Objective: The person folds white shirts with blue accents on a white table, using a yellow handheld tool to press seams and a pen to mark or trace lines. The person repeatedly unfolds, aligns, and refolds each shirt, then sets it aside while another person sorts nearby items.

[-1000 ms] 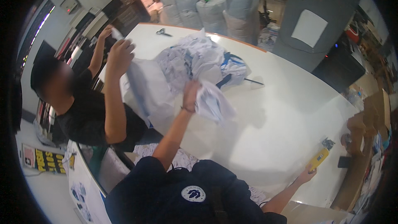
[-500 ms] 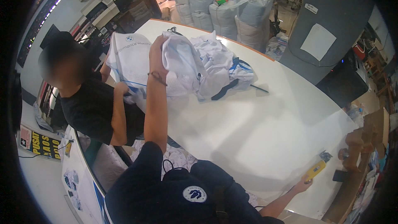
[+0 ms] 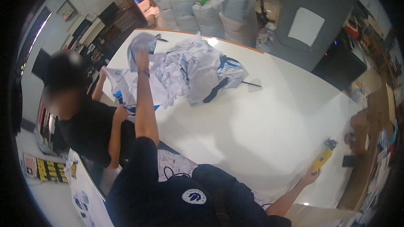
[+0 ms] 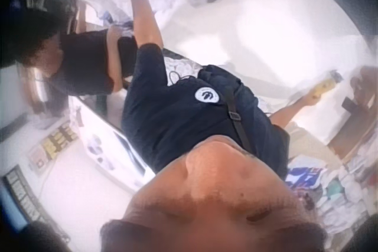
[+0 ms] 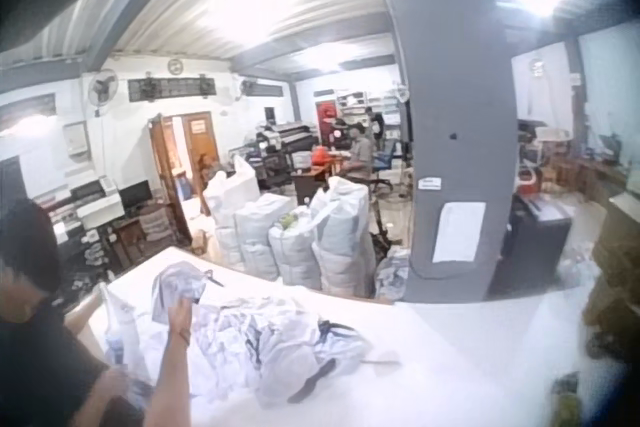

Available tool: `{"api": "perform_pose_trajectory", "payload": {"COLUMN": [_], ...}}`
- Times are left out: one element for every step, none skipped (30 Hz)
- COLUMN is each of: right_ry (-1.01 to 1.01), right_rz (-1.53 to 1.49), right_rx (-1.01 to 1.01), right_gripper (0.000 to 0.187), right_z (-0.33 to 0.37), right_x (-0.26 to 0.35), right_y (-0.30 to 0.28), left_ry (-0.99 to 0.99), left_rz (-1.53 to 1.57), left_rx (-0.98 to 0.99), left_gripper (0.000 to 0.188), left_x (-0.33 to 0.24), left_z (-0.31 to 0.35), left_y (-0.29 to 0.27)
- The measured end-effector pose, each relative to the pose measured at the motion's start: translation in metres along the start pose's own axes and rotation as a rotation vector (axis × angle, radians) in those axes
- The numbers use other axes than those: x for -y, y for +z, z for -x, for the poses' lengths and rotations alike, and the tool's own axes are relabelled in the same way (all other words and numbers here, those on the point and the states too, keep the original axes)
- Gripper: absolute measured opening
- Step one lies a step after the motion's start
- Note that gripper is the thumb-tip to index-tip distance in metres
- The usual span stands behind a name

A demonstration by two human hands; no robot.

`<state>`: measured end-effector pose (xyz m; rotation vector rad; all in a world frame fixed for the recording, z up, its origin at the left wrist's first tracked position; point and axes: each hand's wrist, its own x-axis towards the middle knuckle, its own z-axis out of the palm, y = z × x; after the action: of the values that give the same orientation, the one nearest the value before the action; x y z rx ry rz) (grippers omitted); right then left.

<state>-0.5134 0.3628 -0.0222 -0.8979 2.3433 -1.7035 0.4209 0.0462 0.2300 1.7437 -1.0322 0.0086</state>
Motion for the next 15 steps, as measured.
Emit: {"api": "perform_pose_trajectory", "payload": {"right_ry": [0.019,0.041,0.098,0.102,0.102,0.105,0.108,0.108,0.112,0.116,0.121,0.135,0.153,0.17,0.164], "right_rz": [-0.007,-0.037,0.018,-0.002,-0.031,-0.036,-0.042,-0.049,-0.045,-0.034,-0.018,-0.006,0.004,0.014,-0.011], "right_rx": [-0.016,0.001,-0.028,-0.007,0.029,0.031,0.033,0.034,0.038,0.03,0.014,0.022,0.033,0.044,0.053], "right_gripper": [0.051,0.05,0.048,0.048,0.048,0.049,0.049,0.049,0.049,0.049,0.049,0.049,0.049,0.049,0.049], "right_z": [0.0,-0.001,-0.003,-0.002,-0.001,0.001,0.004,0.004,0.004,0.006,0.006,0.005,0.007,0.008,0.008], "right_x": [-0.001,0.0,0.003,0.007,0.013,0.019,0.025,0.032,0.036,0.038,0.036,0.039,0.04,0.041,0.041], "right_y": [-0.009,0.0,-0.013,-0.01,-0.003,-0.002,0.0,0.0,0.001,-0.003,-0.011,-0.011,-0.01,-0.01,-0.008], "left_ry": [0.005,0.047,-0.111,-0.034,0.04,0.12,0.201,0.321,0.439,0.431,0.425,0.417,0.43,0.444,0.458], "left_rz": [-0.013,0.047,-0.03,0.018,0.06,0.037,0.015,-0.023,-0.066,-0.097,-0.121,-0.162,-0.17,-0.177,-0.184], "left_rx": [0.047,0.054,0.288,0.301,0.298,0.307,0.314,0.296,0.27,0.355,0.447,0.525,0.531,0.538,0.546], "left_gripper": [0.045,0.035,0.032,0.031,0.029,0.028,0.028,0.027,0.026,0.029,0.032,0.036,0.038,0.041,0.044], "left_x": [0.001,0.02,-0.001,0.001,0.011,0.015,0.013,0.003,-0.005,-0.024,-0.053,-0.072,-0.077,-0.081,-0.085], "left_z": [0.041,0.067,0.11,0.146,0.175,0.201,0.22,0.231,0.24,0.252,0.264,0.269,0.271,0.273,0.274], "left_y": [0.03,0.042,0.072,0.089,0.103,0.119,0.135,0.15,0.161,0.171,0.176,0.177,0.181,0.186,0.189]}}
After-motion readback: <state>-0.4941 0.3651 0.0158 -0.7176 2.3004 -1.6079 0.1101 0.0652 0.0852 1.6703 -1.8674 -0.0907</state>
